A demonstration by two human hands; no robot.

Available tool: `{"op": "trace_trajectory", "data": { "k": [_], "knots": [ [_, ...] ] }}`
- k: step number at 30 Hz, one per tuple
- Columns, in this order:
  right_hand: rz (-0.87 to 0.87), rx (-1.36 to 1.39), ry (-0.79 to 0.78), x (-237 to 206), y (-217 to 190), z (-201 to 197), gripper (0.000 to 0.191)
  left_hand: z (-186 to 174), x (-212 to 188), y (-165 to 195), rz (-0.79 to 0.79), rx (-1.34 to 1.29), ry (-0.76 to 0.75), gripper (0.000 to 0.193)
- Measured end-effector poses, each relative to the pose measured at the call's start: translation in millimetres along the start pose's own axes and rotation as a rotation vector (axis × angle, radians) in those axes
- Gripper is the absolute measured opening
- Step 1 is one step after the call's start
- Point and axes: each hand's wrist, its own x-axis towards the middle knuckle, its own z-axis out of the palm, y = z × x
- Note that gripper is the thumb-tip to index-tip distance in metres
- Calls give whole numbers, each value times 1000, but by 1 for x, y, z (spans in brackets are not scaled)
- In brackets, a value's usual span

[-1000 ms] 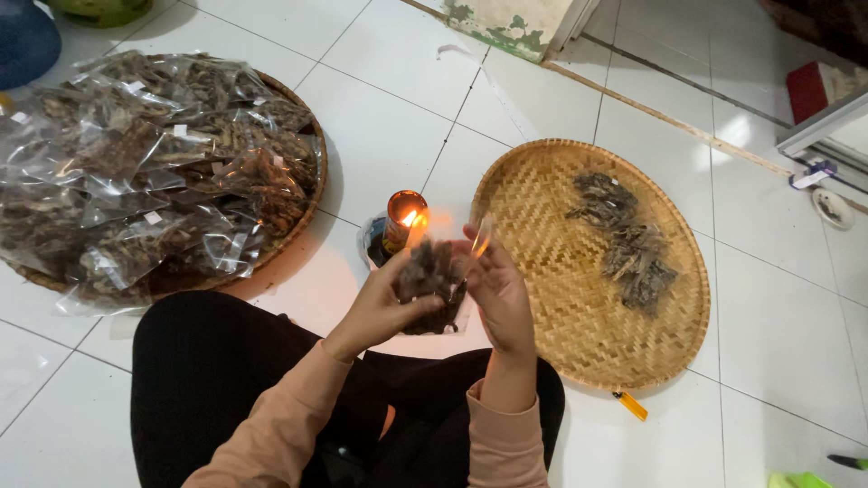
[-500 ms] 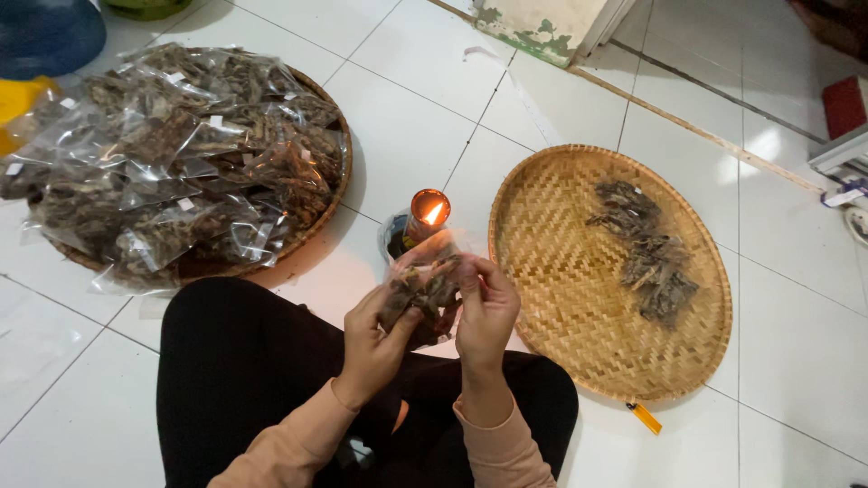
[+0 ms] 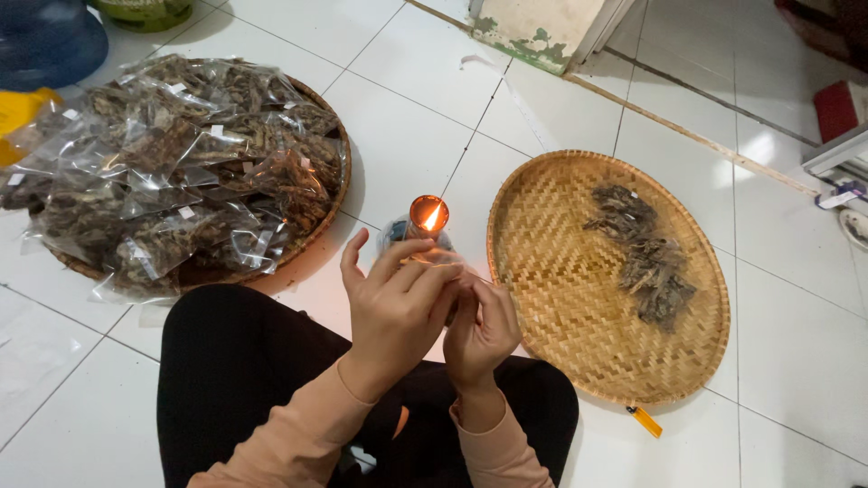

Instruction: The person sits on the floor and seals small clear plastic bags filled with dried seahorses by holding each bag's open edge over a lit candle flame. Sealed bags are placed on a round woven bamboo tray, and the person repeatedly takes new filled bags from a large tray to seal them one at a time.

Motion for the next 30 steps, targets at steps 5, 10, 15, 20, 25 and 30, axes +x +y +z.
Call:
{"op": "trace_trajectory", "data": {
  "k": [5, 10, 15, 20, 25, 30],
  "knots": [
    [328, 238, 42, 2, 7, 2, 13, 4, 1, -7, -188, -294, -45, 7],
    [9, 230, -141, 14, 10, -14, 8, -5, 3, -3, -160, -352, -31, 6],
    [-89, 206, -94, 16, -3, -20, 7, -12, 9, 2, -149, -457, 1, 7],
    [-25, 297, -88, 11, -12, -27, 8, -15, -7, 3, 85, -222, 146, 10],
    [188, 627, 44, 17, 11, -38, 7, 2, -50, -31, -393, -710, 558, 34],
    [27, 836, 90, 17, 34, -21, 8, 27, -99, -44, -1742, -1364, -130, 60]
  ]
}}
